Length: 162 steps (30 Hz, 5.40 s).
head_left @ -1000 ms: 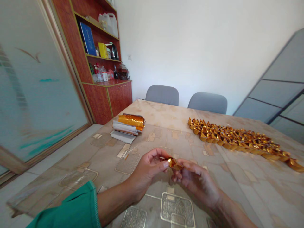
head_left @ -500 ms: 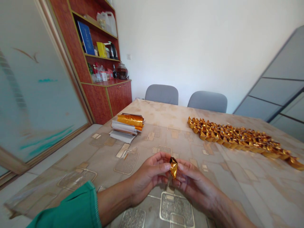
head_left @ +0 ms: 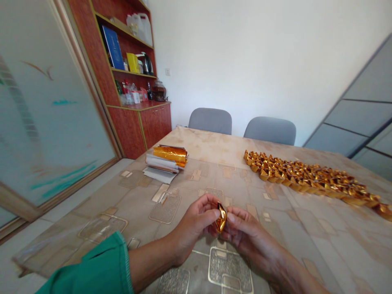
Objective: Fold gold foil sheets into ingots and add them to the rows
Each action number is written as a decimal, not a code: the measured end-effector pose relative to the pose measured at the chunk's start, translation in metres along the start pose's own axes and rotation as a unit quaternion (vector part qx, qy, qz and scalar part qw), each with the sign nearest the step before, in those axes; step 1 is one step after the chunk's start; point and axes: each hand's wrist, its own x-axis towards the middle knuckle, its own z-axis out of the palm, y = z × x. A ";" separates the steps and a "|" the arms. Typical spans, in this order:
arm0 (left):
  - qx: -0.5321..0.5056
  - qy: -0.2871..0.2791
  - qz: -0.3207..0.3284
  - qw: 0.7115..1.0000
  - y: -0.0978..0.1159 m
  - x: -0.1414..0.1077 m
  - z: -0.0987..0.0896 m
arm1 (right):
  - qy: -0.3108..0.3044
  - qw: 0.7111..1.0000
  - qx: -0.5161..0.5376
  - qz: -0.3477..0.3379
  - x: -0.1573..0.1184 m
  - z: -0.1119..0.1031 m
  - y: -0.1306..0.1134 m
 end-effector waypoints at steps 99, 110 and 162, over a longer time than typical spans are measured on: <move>-0.192 -0.075 -0.135 0.969 0.010 -0.003 -0.007 | -0.010 1.000 0.012 -0.015 -0.002 0.003 -0.004; -0.082 -0.024 -0.098 0.992 0.006 -0.002 -0.003 | 0.000 0.999 -0.041 -0.014 -0.002 0.011 -0.003; -0.072 0.019 0.048 0.996 0.001 0.000 -0.002 | 0.039 0.893 -0.360 -0.267 -0.012 0.008 -0.013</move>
